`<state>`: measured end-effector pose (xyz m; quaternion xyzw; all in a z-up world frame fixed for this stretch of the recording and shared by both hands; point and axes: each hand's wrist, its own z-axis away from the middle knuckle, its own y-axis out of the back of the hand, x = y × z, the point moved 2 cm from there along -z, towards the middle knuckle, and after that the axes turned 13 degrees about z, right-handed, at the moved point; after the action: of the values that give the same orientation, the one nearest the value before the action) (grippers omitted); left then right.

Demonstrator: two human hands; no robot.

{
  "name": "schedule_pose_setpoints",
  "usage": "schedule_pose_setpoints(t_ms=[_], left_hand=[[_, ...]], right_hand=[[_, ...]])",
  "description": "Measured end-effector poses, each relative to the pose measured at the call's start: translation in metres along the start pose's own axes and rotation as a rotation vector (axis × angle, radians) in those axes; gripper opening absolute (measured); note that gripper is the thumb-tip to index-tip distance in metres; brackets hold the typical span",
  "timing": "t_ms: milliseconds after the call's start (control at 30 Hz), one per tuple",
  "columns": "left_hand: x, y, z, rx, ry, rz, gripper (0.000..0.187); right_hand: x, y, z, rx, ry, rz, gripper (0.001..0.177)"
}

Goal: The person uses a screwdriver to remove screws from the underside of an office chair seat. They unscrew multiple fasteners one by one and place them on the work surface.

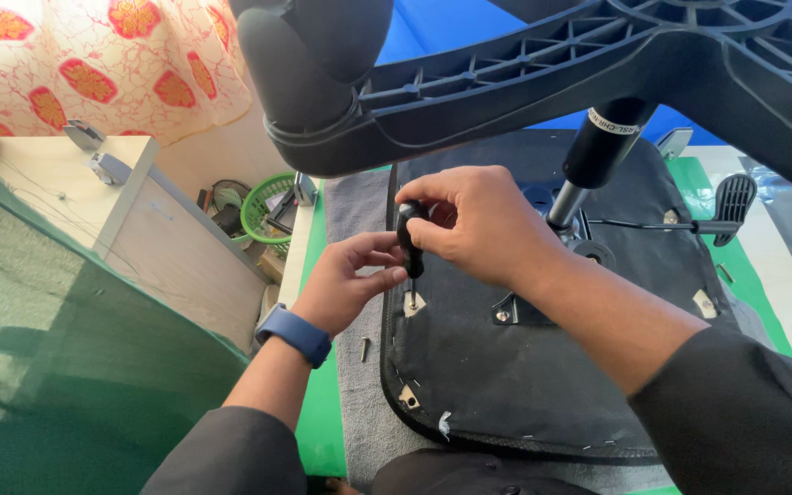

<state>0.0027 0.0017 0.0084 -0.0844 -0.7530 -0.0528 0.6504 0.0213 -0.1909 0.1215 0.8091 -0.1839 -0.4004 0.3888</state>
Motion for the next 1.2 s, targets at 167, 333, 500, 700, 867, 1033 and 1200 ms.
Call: schedule_pose_setpoints(t_ms=[167,333,500,700,867,1033,1200], left_hand=[[-0.003,-0.002,-0.002,-0.019,0.063,-0.008,0.032],[-0.005,-0.011,-0.003,0.045,0.038,-0.060,0.025],[0.004,-0.010,-0.008,0.058,0.042,-0.115,0.035],[0.005,-0.005,-0.018,-0.003,0.010,0.035,0.040],[-0.001,-0.006,-0.025,-0.036,0.038,0.235,0.036],[-0.001,0.003,-0.028,0.010,0.082,0.145,0.036],[0.002,0.006,-0.029,0.010,0.051,0.098,0.034]], right_hand=[[-0.001,0.004,0.000,-0.054,0.111,-0.014,0.034],[0.000,0.009,0.000,0.032,0.146,0.139,0.033],[0.003,0.014,-0.007,0.043,0.038,-0.028,0.034],[0.008,0.017,-0.014,-0.012,0.058,-0.014,0.025],[0.012,0.016,-0.018,0.037,0.135,0.011,0.029],[0.017,0.008,-0.024,0.015,-0.018,0.060,0.040],[0.019,0.004,-0.031,-0.030,-0.013,-0.013,0.034]])
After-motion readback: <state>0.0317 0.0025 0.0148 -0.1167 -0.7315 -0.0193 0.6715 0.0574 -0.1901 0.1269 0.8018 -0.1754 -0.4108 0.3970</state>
